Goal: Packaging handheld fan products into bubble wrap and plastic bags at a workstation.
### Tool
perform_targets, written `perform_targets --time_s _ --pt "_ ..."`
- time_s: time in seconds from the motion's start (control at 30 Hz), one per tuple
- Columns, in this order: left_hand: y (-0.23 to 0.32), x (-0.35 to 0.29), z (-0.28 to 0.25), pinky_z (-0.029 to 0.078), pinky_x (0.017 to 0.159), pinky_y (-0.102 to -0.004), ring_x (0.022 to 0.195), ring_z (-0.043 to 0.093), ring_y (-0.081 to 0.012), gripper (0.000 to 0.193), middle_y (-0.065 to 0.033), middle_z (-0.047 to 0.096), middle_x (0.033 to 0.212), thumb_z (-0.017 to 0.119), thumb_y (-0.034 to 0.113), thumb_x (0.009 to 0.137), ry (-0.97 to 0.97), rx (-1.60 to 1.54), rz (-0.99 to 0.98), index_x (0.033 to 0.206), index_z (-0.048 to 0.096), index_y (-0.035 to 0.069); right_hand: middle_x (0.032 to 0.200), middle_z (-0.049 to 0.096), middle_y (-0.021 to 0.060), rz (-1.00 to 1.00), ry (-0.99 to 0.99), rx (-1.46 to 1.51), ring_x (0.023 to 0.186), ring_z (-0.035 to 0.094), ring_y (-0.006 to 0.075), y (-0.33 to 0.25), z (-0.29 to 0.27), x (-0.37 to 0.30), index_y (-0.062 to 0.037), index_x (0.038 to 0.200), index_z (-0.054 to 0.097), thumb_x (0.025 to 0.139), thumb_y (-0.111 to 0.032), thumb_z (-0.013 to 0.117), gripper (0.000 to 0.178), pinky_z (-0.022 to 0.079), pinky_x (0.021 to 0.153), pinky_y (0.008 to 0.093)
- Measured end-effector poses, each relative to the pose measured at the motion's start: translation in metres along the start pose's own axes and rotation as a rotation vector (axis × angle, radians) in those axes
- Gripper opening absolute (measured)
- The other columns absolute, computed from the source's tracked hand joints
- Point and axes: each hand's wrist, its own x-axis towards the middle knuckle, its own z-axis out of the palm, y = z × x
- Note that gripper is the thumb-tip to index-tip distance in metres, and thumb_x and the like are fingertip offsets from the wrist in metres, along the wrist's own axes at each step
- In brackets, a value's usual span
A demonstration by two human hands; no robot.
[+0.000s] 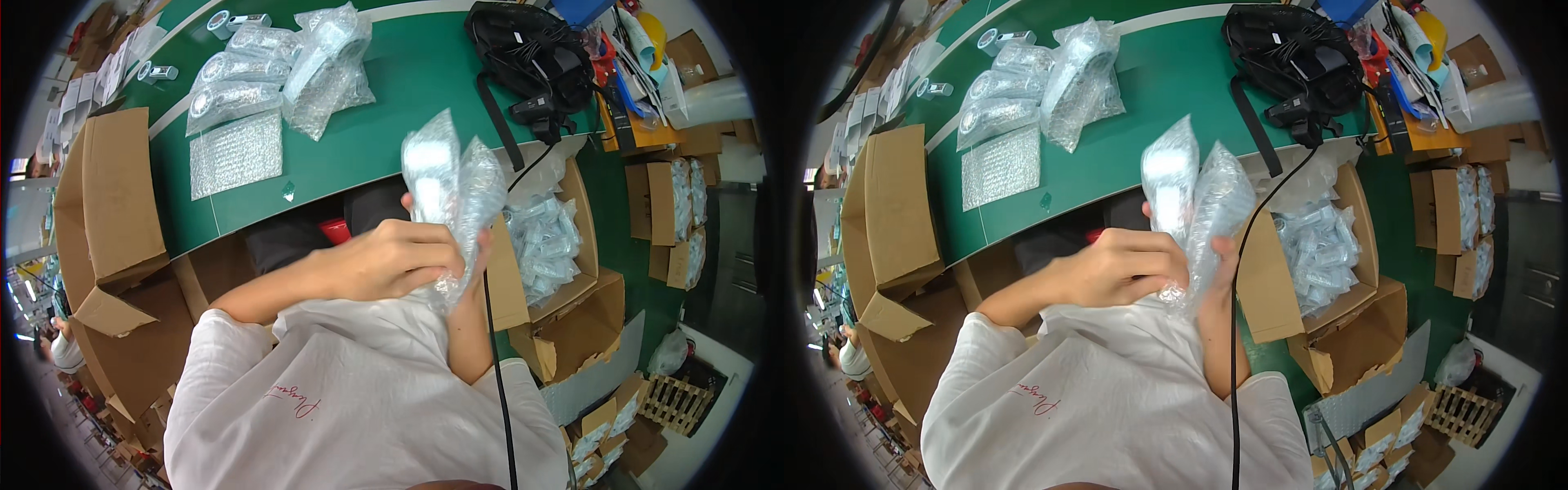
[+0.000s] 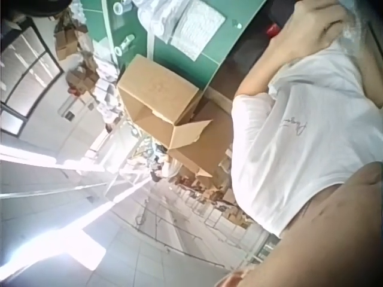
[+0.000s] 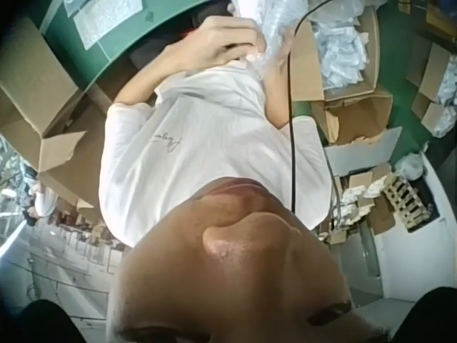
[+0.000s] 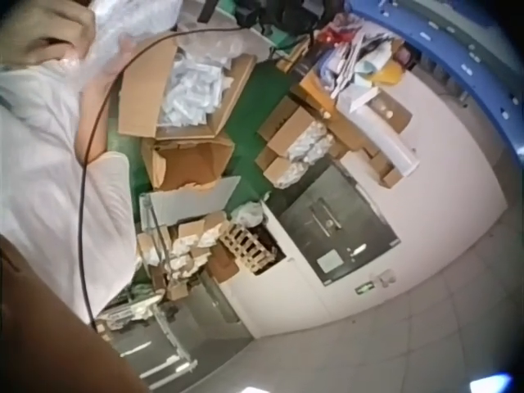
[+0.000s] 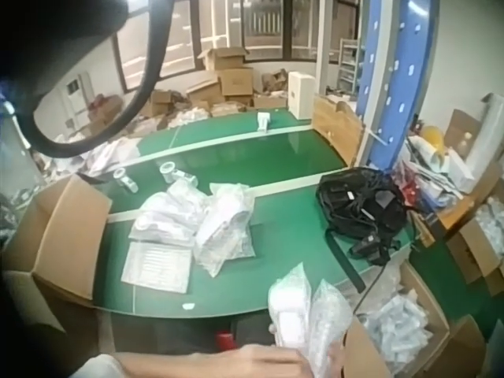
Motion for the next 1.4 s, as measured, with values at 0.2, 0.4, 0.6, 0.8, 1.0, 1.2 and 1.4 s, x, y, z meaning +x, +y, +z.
perform_targets --time_s 0.2,0.4,0.6,0.8,1.0,1.2,1.4 --pt "-0.058 0.009 -0.081 0.047 0.090 -0.0389 0.107 0.055 -0.0320 0.047 -0.0145 0.052 0.125 0.075 0.006 0.076 0.553 0.702 -0.125 0.121 0.058 0.008 0.131 0.058 0.0124 0.472 0.550 -0.884 0.115 0.057 0.0293 -0.096 -0.086 -0.112 -0.0066 0.142 0.044 0.067 -0.003 0.073 0.081 0.045 0.101 0.0388" --pt "-0.133 0.004 -0.102 0.039 0.102 -0.0470 0.120 0.045 -0.0392 0.075 -0.0216 0.040 0.137 0.079 0.017 0.075 0.728 1.079 -0.198 0.140 0.042 0.011 0.111 0.067 0.0108 0.275 0.955 -0.895 0.095 0.064 0.0225 -0.191 -0.172 -0.163 -0.0018 0.128 0.057 0.073 -0.010 0.077 0.059 0.051 0.084 0.0299" --pt "-0.148 -0.014 -0.102 0.040 0.095 -0.0467 0.111 0.047 -0.0353 0.064 -0.0164 0.046 0.128 0.077 0.015 0.074 0.835 1.206 -0.276 0.130 0.048 0.011 0.117 0.063 0.0133 -0.067 1.190 -0.532 0.095 0.064 0.0242 -0.241 -0.284 -0.165 -0.0045 0.132 0.055 0.078 -0.025 0.078 0.062 0.052 0.083 0.0314" --pt "-0.164 -0.011 -0.117 0.044 0.084 -0.0391 0.097 0.051 -0.0273 0.046 -0.0062 0.055 0.109 0.074 0.008 0.072 0.697 1.279 -0.302 0.114 0.057 0.011 0.136 0.052 0.0170 -0.647 1.469 -1.163 0.107 0.061 0.0312 -0.239 -0.392 -0.189 -0.0104 0.142 0.045 0.080 -0.036 0.077 0.075 0.050 0.092 0.0388" --pt "-0.145 -0.009 -0.132 0.046 0.073 -0.0319 0.083 0.055 -0.0225 0.032 -0.0026 0.059 0.093 0.072 0.003 0.073 0.778 1.130 -0.071 0.103 0.063 0.009 0.139 0.048 0.0207 0.033 1.589 -1.405 0.113 0.058 0.0378 -0.207 -0.310 -0.149 -0.0125 0.143 0.042 0.083 -0.020 0.071 0.068 0.045 0.101 0.0430" --pt "-0.067 0.027 -0.126 0.047 0.065 -0.0274 0.070 0.056 -0.0149 0.013 -0.0058 0.064 0.086 0.069 -0.001 0.079 0.961 0.603 -0.093 0.091 0.066 0.003 0.113 0.065 0.0183 -0.029 0.682 -1.577 0.102 0.063 0.0280 -0.065 -0.177 -0.104 -0.0024 0.115 0.065 0.089 0.000 0.057 0.027 0.051 0.091 0.0384" --pt "-0.025 -0.019 -0.009 0.044 0.073 -0.0247 0.078 0.053 -0.0122 0.014 -0.0060 0.063 0.090 0.067 0.001 0.081 0.788 -0.187 -0.235 0.095 0.063 0.000 0.137 0.056 0.0189 0.110 0.230 -0.033 0.119 0.059 0.0282 0.015 -0.013 -0.045 -0.0120 0.141 0.049 0.099 -0.045 0.053 0.054 0.051 0.093 0.0400"
